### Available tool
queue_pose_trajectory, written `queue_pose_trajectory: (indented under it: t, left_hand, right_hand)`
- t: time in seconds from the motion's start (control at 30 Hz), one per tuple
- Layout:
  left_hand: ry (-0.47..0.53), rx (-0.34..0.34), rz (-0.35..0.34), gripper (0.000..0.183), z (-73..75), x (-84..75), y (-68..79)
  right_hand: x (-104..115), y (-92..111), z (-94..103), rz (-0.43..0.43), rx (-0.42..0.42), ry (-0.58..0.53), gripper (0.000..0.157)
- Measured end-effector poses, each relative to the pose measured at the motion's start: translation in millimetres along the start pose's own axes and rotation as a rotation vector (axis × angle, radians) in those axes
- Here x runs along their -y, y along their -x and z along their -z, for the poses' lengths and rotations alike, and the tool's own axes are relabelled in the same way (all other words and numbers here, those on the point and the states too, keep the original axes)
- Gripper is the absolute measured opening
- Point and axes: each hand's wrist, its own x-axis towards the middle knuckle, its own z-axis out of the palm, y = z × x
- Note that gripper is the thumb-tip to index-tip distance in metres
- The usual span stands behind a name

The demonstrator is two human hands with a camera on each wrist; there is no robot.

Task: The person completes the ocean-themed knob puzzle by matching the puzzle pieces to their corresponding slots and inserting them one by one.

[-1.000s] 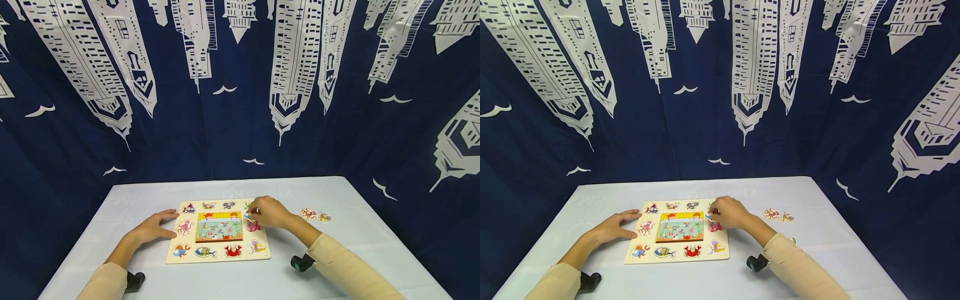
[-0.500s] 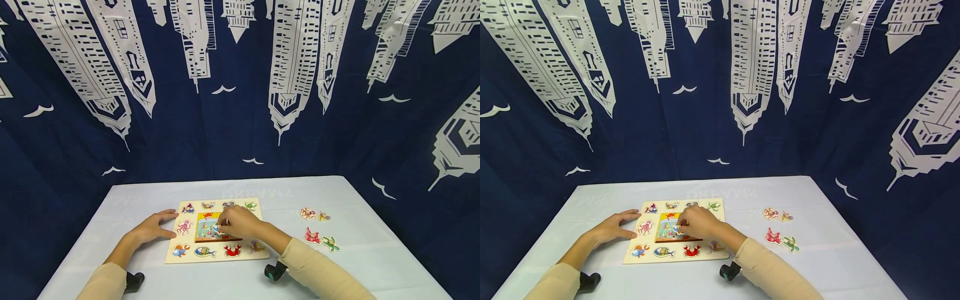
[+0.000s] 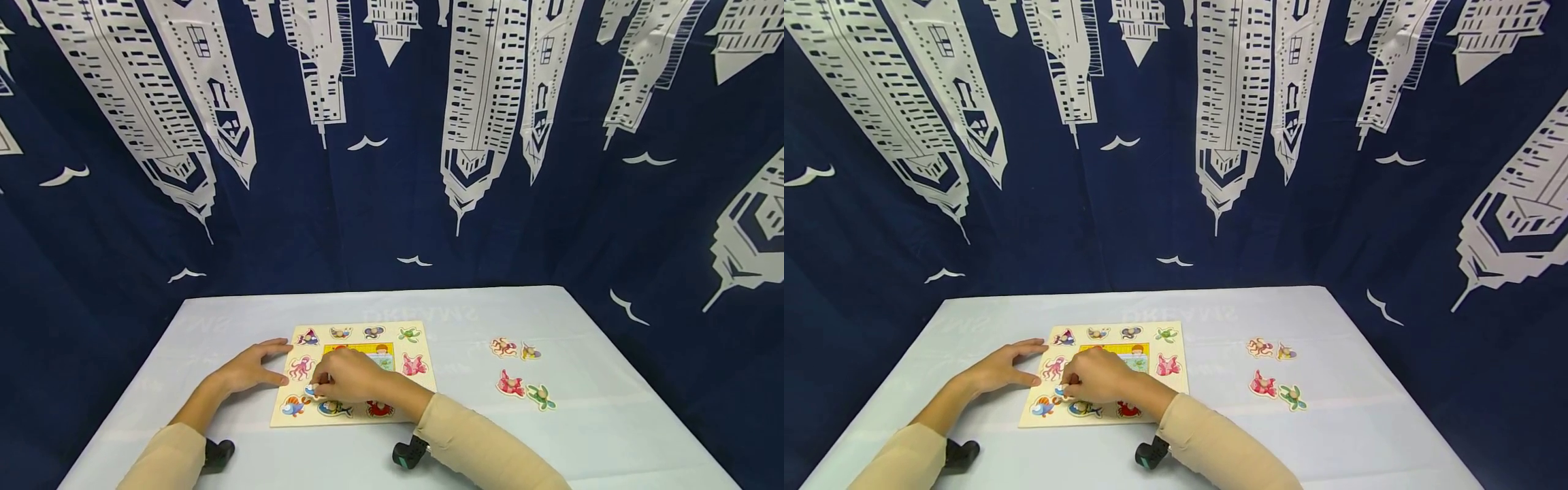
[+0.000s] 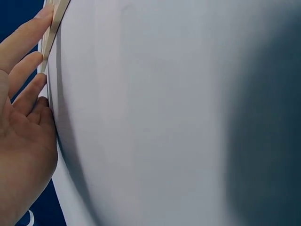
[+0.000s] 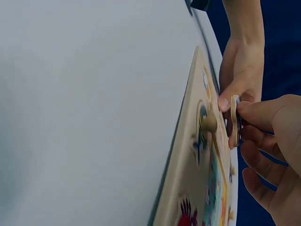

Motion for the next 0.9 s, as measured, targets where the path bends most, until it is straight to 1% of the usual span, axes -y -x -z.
queue_pose_trajectory:
  t: [0.27, 0.4, 0.53, 0.73, 0.9]
  left_hand:
    - [-0.088, 0.009, -0.039, 0.079, 5.1, -12.4, 2.5]
    - [-0.119, 0.012, -0.038, 0.078, 5.3, -17.2, 1.7]
    - [-0.141, 0.014, -0.032, 0.078, 5.4, -18.3, 0.2]
    - [-0.092, 0.023, -0.056, 0.079, 5.7, -15.1, 0.6]
    - [-0.055, 0.032, -0.082, 0.079, 6.2, -10.8, 1.0]
  right_hand:
    - [14.8, -14.4, -12.9, -0.003, 0.053, 0.014, 0.008]
    - [17.8, -18.0, -17.1, -0.010, 0.062, 0.018, 0.009]
    - [16.2, -22.8, -23.0, -0.008, 0.064, 0.031, 0.008]
    - [15.1, -27.7, -29.8, -0.002, 0.076, 0.020, 0.007]
    - [17.8, -30.3, -30.6, 0.015, 0.091, 0.017, 0.008]
